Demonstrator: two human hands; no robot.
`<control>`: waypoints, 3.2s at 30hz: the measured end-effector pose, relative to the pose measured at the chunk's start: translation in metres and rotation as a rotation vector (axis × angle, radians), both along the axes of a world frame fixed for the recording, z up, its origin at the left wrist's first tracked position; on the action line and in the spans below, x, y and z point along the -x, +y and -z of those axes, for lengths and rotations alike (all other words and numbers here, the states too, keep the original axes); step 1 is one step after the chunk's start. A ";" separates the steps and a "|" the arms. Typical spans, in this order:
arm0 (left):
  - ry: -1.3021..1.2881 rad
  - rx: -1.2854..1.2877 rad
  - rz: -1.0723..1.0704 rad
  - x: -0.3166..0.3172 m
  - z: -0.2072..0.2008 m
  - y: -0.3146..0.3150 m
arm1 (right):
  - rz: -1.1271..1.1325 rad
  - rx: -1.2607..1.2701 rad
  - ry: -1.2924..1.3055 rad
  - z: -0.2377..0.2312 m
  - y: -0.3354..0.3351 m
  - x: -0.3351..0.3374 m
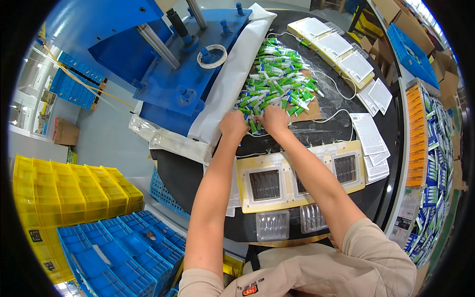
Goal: The person places green cylindrical batteries into a wooden jig, then covers them with white paper sheets. The person repeats this process multiple times, handling batteries and paper sheets by hand.
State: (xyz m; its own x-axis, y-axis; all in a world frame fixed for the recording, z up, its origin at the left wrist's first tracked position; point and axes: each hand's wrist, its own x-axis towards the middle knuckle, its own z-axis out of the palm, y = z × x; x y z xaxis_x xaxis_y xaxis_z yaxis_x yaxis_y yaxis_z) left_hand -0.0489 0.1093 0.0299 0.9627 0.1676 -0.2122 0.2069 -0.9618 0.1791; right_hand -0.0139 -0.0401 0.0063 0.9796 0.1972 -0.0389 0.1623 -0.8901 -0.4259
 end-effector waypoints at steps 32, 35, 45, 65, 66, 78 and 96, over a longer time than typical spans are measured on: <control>-0.805 0.215 -0.014 0.255 0.016 -0.071 | -0.553 -0.531 -0.197 -0.015 -0.061 0.205; -0.850 0.169 0.015 0.214 0.009 -0.050 | -0.346 -0.463 -0.372 -0.031 -0.060 0.138; -0.159 0.006 -0.035 0.006 0.020 -0.028 | 0.128 -0.244 0.103 0.018 -0.040 -0.008; -0.651 0.018 0.398 0.228 0.005 -0.078 | -0.548 -0.463 -0.522 -0.001 -0.104 0.216; -0.610 0.011 0.378 0.228 0.007 -0.077 | -0.509 -0.460 -0.519 0.001 -0.100 0.217; -0.453 0.136 0.302 0.252 0.017 -0.074 | -0.360 -0.402 -0.465 -0.027 -0.086 0.206; -0.356 0.178 0.303 0.271 0.018 -0.089 | -0.754 0.193 -0.577 0.006 -0.077 -0.033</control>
State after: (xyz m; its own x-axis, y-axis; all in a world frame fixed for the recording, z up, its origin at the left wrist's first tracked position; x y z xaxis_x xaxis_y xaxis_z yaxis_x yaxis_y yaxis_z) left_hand -0.3197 0.0201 0.0121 0.9805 -0.1394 0.1384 -0.1804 -0.9176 0.3543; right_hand 0.0195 -0.1168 0.0003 0.4773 0.8220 0.3106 0.8573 -0.5132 0.0407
